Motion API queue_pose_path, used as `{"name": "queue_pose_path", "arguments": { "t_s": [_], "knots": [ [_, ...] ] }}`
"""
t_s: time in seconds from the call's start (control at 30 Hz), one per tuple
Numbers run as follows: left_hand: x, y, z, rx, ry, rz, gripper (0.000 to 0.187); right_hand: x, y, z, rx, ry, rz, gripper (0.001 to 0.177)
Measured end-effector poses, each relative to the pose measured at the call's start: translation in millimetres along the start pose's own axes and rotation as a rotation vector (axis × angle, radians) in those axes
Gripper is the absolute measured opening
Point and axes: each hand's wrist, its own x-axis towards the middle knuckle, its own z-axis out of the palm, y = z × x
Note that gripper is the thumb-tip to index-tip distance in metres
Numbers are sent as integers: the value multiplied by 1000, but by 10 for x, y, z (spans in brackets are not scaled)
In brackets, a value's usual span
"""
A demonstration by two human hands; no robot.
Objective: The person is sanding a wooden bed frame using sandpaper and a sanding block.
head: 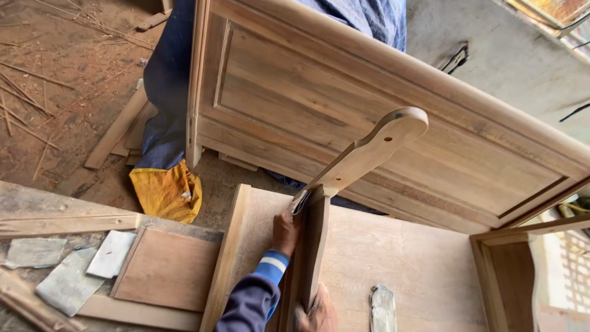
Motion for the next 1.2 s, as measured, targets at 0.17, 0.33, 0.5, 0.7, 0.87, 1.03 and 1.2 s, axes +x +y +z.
{"name": "queue_pose_path", "arguments": {
  "t_s": [0.17, 0.33, 0.5, 0.7, 0.87, 1.03, 1.2],
  "knots": [
    [45, 270, 64, 45, -72, -329, 37, 43, -9, -10, 78, 3, -10, 65],
    [22, 364, -76, 55, -64, -33, 43, -146, -540, -151, 33, -2, 192, 52],
    [-299, -182, 254, 126, 11, -66, 46, -74, -127, -34, -27, 36, -29, 71],
    [-99, 246, 51, -2, -6, -42, 24, -147, -170, -30, 43, 55, -46, 67],
    [-268, -128, 59, -14, -109, -410, 17, -31, 139, 112, -84, 105, -47, 80],
    [-673, 872, -424, 2, -441, -538, 58, -38, 50, 83, -36, 67, -12, 59],
    [-498, 1295, -628, -190, -404, -423, 79, 47, 395, 232, -93, 63, -87, 48]
  ]
}}
